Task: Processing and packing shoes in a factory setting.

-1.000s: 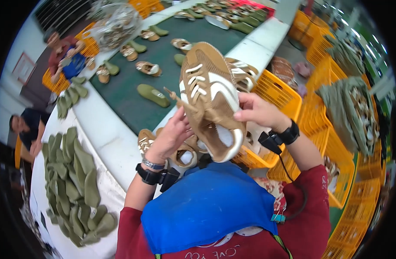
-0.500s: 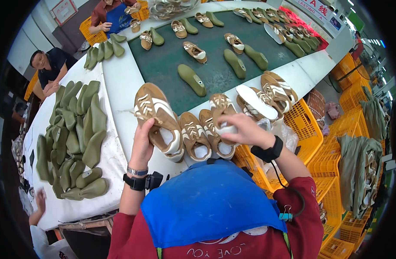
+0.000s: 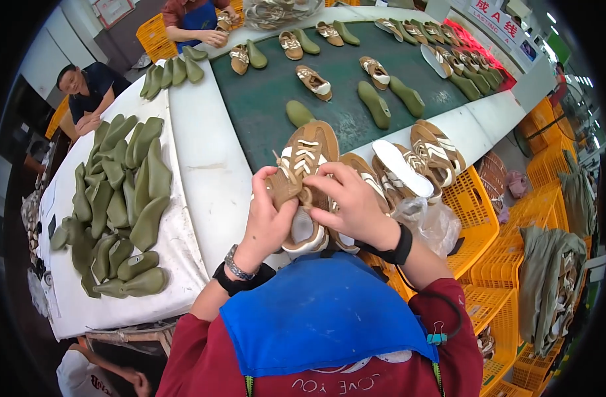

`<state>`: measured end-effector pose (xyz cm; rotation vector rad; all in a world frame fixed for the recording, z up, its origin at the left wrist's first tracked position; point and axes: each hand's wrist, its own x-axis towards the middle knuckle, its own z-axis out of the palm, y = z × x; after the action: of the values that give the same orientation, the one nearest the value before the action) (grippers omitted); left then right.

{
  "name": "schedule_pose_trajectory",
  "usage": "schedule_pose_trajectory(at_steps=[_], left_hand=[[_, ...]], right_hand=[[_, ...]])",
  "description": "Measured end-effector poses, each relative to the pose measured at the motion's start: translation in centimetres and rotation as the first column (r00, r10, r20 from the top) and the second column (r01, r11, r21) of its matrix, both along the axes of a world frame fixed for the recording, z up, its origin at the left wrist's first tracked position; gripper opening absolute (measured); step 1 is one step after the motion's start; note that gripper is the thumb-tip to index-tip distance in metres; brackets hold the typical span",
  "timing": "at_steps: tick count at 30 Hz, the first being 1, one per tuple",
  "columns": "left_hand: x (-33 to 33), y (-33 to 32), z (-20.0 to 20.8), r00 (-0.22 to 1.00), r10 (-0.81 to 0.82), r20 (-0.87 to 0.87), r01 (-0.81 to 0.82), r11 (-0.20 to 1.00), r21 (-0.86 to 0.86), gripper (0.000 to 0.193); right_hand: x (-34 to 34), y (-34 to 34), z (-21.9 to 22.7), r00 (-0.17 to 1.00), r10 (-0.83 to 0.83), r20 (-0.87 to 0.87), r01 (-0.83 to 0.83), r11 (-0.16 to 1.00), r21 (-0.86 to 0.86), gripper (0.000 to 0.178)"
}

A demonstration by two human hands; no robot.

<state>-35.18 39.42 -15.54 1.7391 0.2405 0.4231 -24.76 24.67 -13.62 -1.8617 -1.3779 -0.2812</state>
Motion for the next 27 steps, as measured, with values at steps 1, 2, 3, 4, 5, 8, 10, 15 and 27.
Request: schedule_pose_trajectory(at_steps=[1,2,3,4,5,8,10,15,27], left_hand=[[-0.1,0.2,-0.1,1.000,0.012,0.005,-0.012,1.000,0.003,0.046],[-0.2,0.4,-0.2,0.999,0.039,0.005,-0.039,0.984,0.173,0.047],[-0.3,0.7,-0.3,0.998,0.068,0.007,-0.067,0.939,0.337,0.049],[-0.4,0.5,0.2,0.993,0.117,-0.004,-0.106,0.916,0.387,0.044],[-0.5,0.7,0.3,0.992,0.129,-0.001,-0.118,0.915,0.386,0.044],[-0.5,1.2,0.5,0.981,0.164,0.108,-0.196,0.773,0.604,0.027],[-0.5,1.7,0.7,0.955,0.216,0.206,-0.298,0.655,0.694,0.012],[-0.1,2.0,1.2,0.950,0.198,0.242,-0.301,0.791,0.533,0.015],[-0.3,1.1,-1.0,0.957,0.214,0.195,-0.288,0.767,0.573,0.015]], right_hand=[[0.0,0.4,-0.1,1.000,0.012,0.005,-0.012,1.000,0.003,0.041],[-0.2,0.7,-0.2,0.998,-0.023,-0.063,0.022,1.000,-0.003,0.042],[-0.4,1.1,-0.2,0.990,-0.056,-0.131,0.055,0.998,-0.014,0.042],[-0.6,1.4,-0.2,0.991,-0.074,-0.111,0.074,0.997,-0.007,0.039],[-0.7,1.7,-0.4,0.992,-0.062,-0.108,0.062,0.998,-0.007,0.039],[-1.0,2.5,-1.3,0.993,-0.076,-0.092,0.078,0.997,0.013,0.034],[-0.9,2.9,-2.1,0.986,-0.133,-0.100,0.138,0.989,0.044,0.026],[-0.3,2.7,-4.5,0.934,-0.102,-0.344,0.123,0.992,0.039,0.017],[-2.0,3.0,-2.7,0.971,-0.088,-0.221,0.102,0.993,0.055,0.024]])
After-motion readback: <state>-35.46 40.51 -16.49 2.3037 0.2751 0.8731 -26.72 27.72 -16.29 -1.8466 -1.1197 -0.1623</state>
